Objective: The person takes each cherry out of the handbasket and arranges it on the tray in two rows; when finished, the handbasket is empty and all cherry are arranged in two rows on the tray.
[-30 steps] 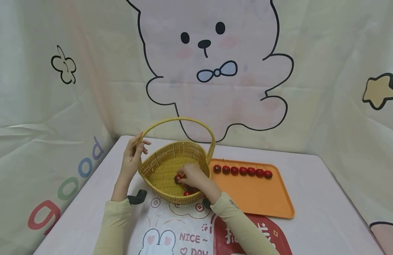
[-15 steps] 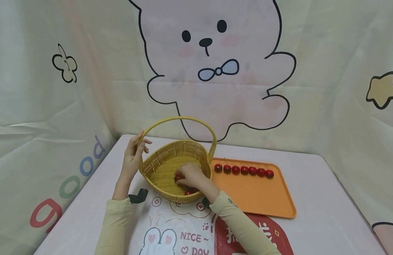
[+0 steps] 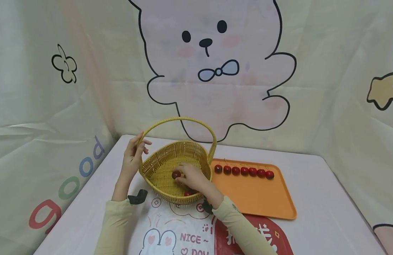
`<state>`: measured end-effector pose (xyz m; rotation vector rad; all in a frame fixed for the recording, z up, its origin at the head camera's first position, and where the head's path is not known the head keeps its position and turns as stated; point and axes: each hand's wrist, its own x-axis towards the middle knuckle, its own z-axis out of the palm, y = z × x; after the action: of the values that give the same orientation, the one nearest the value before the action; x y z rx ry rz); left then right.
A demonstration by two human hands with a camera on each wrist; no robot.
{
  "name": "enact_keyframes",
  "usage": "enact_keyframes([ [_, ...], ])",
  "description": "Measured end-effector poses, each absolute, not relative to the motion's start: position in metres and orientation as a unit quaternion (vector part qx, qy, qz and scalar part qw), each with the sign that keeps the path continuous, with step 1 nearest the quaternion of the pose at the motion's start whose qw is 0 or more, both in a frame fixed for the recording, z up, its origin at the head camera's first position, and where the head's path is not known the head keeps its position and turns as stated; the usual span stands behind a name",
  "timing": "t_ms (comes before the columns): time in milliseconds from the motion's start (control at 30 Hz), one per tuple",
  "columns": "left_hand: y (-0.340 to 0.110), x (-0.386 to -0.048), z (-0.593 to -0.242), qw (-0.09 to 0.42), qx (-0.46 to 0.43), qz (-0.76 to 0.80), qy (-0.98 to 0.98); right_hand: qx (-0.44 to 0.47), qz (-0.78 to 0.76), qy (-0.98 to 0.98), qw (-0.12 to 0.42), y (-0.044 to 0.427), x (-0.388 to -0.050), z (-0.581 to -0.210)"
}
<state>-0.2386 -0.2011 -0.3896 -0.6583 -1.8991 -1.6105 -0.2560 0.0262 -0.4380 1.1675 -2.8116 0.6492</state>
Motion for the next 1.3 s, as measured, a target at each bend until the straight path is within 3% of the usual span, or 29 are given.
enact_keyframes([
  [600, -0.202, -0.236, -0.389, 0.281, -0.238, -0.601, -0.71, 0.372, 0.325, -0.869, 0.04, 0.044, -0.232, -0.424],
  [833, -0.202, -0.236, -0.389, 0.278, -0.237, -0.601, -0.711, 0.375, 0.314, -0.868, 0.078, 0.054, -0.223, -0.419],
  [1300, -0.201, -0.237, -0.39, 0.272, -0.24, -0.607, -0.707, 0.354, 0.315, -0.874, 0.104, 0.085, -0.206, -0.413],
])
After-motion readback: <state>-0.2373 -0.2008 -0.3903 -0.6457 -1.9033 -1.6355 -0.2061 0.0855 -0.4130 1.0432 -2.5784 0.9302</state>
